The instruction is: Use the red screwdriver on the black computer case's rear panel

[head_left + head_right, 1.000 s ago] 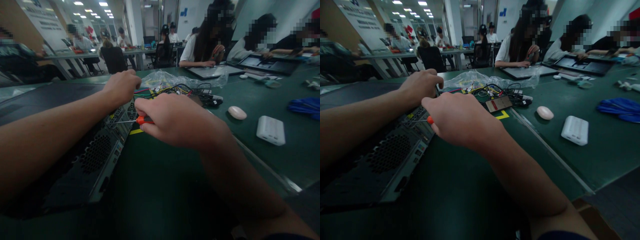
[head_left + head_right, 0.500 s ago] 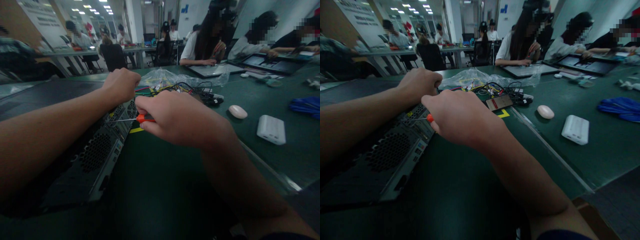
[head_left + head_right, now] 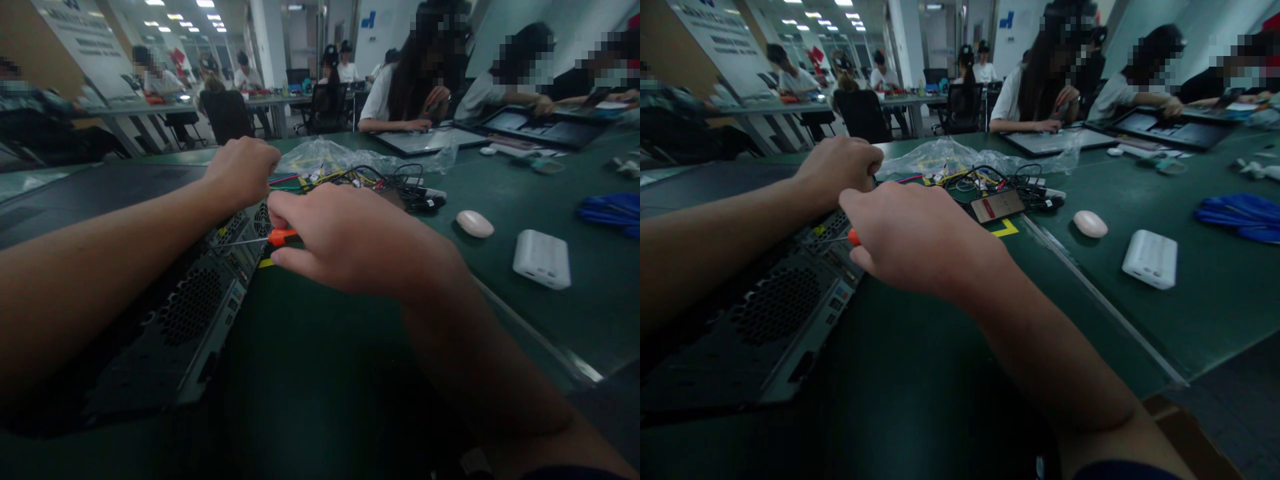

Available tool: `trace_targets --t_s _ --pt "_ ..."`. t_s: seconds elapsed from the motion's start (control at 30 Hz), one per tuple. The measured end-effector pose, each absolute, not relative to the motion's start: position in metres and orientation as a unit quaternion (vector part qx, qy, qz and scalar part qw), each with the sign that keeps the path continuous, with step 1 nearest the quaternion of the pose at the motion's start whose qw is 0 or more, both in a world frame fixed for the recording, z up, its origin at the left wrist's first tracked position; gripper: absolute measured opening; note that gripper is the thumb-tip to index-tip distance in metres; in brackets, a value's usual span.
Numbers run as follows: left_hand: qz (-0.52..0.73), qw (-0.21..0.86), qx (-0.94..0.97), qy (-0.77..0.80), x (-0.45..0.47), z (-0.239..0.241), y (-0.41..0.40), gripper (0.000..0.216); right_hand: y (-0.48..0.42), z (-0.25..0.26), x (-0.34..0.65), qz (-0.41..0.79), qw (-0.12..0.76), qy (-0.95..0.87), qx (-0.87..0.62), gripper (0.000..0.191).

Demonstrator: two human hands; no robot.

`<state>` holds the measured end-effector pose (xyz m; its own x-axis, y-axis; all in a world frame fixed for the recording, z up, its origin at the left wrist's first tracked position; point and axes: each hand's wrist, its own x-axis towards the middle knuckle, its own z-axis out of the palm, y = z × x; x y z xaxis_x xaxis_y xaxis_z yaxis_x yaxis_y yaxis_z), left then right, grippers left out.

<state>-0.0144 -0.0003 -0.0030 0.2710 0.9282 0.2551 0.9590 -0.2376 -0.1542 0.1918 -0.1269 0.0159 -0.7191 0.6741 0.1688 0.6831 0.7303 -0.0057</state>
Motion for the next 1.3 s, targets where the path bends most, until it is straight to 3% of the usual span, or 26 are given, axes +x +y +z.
trace_targets --t_s 0.27,0.47,1.0,1.3 --pt "-0.003 0.159 -0.765 -0.624 -0.011 0.0 -0.004 0.043 -0.126 0.015 0.194 -0.021 0.093 -0.93 -0.356 0.041" --pt "-0.039 0.124 -0.759 -0.638 -0.012 -0.003 -0.001 0.047 -0.125 0.014 0.194 -0.016 0.093 -0.929 -0.357 0.043" --pt "-0.012 0.134 -0.79 -0.598 -0.005 0.006 -0.021 0.035 -0.125 0.015 0.194 -0.028 0.084 -0.931 -0.354 0.029" --pt "-0.019 0.138 -0.778 -0.613 -0.009 -0.001 -0.013 0.041 -0.127 0.017 0.194 -0.023 0.079 -0.932 -0.354 0.027"
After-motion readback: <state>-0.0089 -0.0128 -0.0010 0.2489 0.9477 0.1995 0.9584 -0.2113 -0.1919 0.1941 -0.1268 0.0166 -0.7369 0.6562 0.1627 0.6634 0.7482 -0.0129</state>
